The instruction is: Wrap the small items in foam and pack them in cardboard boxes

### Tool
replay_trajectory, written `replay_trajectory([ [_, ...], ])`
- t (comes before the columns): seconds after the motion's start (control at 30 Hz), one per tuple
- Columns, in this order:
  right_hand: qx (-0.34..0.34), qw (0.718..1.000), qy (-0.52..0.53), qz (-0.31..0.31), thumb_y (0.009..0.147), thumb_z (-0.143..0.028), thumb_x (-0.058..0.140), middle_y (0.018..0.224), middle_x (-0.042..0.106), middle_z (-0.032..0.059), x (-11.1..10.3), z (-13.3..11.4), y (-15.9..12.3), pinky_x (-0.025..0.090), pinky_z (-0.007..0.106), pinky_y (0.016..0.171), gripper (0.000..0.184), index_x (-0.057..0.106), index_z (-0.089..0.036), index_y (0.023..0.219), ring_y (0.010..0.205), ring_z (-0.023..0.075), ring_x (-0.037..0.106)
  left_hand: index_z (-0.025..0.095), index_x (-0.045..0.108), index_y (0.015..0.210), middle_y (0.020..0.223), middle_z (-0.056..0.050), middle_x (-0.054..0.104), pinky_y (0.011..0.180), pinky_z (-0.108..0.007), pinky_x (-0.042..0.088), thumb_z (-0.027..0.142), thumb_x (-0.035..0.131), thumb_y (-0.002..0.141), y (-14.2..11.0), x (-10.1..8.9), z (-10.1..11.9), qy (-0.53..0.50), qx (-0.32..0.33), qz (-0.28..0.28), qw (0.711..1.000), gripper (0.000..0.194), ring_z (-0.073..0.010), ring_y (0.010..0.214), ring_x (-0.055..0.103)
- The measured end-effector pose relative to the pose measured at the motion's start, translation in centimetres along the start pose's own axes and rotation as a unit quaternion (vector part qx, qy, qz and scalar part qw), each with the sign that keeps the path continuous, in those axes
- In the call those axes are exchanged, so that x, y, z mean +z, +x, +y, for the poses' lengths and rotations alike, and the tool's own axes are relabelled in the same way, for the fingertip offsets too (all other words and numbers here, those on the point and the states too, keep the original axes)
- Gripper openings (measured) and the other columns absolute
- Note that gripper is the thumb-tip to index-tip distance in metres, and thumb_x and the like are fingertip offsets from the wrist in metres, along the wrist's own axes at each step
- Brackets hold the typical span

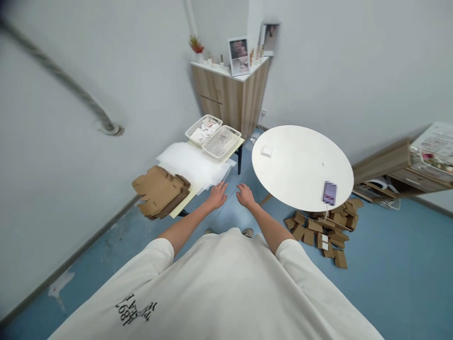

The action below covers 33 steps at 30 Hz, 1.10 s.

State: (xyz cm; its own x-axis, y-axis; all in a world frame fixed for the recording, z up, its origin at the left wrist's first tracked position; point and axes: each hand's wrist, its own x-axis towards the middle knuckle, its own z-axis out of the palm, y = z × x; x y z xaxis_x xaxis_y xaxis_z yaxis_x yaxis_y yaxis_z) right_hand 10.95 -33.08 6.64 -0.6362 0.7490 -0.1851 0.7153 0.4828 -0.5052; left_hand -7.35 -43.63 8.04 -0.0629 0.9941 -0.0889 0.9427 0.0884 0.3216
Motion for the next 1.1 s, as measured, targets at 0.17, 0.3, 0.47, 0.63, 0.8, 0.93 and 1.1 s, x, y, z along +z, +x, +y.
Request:
replay_trajectory([
  [0.17,-0.070,0.997,-0.008,-0.036,0.098,-0.027,0.045,0.151,0.048,0.0136,4.7,-8.6,2.2,0.039,0.043,0.114,0.050,0.053,-0.020,0.147,0.138,0.0280,0.045,0.020,0.048,0.134,0.135,-0.013,0.054,0.111,-0.044,0.039,0.025,0.042,0.099,-6.7,-2.4,-6.8,-0.044,-0.070,0.063,0.995,0.036,-0.0269,0.131,0.049],
  [0.3,-0.132,0.989,-0.016,-0.060,0.097,-0.025,0.046,0.150,0.050,0.0128,8.4,-15.6,3.7,0.039,0.042,0.114,0.049,0.055,-0.019,0.145,0.140,0.0271,0.044,0.019,0.047,0.132,0.132,-0.013,0.053,0.107,-0.044,0.041,0.023,0.044,0.098,-11.7,-3.5,-12.6,-0.048,-0.143,0.088,0.985,0.035,-0.0272,0.125,0.052],
  [0.47,-0.183,0.979,-0.034,-0.077,0.096,-0.024,0.047,0.150,0.050,0.0114,12.4,-22.7,5.5,0.040,0.042,0.112,0.049,0.055,-0.020,0.144,0.136,0.0274,0.047,0.018,0.042,0.142,0.146,-0.015,0.046,0.112,-0.042,0.036,0.026,0.049,0.097,-17.0,-4.0,-19.9,-0.040,-0.217,0.093,0.971,0.046,-0.0287,0.136,0.044],
  [0.63,-0.211,0.970,-0.059,-0.101,0.096,-0.023,0.046,0.150,0.051,0.0093,14.7,-27.2,7.1,0.040,0.044,0.112,0.049,0.055,-0.023,0.144,0.135,0.0280,0.046,0.019,0.051,0.137,0.144,-0.015,0.050,0.115,-0.044,0.032,0.036,0.053,0.097,-20.2,-4.0,-25.5,-0.045,-0.259,0.044,0.964,0.044,-0.0312,0.139,0.042],
  [0.8,-0.222,0.963,-0.091,-0.121,0.095,-0.020,0.047,0.147,0.052,0.0095,15.9,-29.4,8.6,0.040,0.045,0.110,0.046,0.059,-0.023,0.139,0.135,0.0292,0.045,0.020,0.058,0.131,0.136,-0.014,0.058,0.113,-0.046,0.034,0.045,0.060,0.093,-21.0,-3.4,-28.6,-0.070,-0.299,0.018,0.952,0.046,-0.0331,0.131,0.049],
  [0.93,-0.223,0.958,-0.119,-0.134,0.095,-0.021,0.046,0.146,0.054,0.0094,16.4,-30.3,9.6,0.038,0.045,0.111,0.045,0.059,-0.024,0.139,0.136,0.0296,0.044,0.020,0.063,0.126,0.130,-0.012,0.062,0.109,-0.043,0.039,0.048,0.055,0.095,-20.9,-3.1,-29.6,-0.097,-0.302,0.018,0.948,0.043,-0.0312,0.127,0.053],
  [1.1,-0.211,0.945,-0.193,-0.156,0.098,-0.027,0.043,0.146,0.054,0.0103,16.7,-31.1,10.4,0.036,0.046,0.109,0.046,0.056,-0.024,0.142,0.133,0.0306,0.045,0.020,0.069,0.117,0.123,-0.010,0.067,0.103,-0.039,0.044,0.036,0.047,0.100,-20.9,-3.5,-29.7,-0.093,-0.286,0.026,0.954,0.032,-0.0275,0.120,0.059],
])
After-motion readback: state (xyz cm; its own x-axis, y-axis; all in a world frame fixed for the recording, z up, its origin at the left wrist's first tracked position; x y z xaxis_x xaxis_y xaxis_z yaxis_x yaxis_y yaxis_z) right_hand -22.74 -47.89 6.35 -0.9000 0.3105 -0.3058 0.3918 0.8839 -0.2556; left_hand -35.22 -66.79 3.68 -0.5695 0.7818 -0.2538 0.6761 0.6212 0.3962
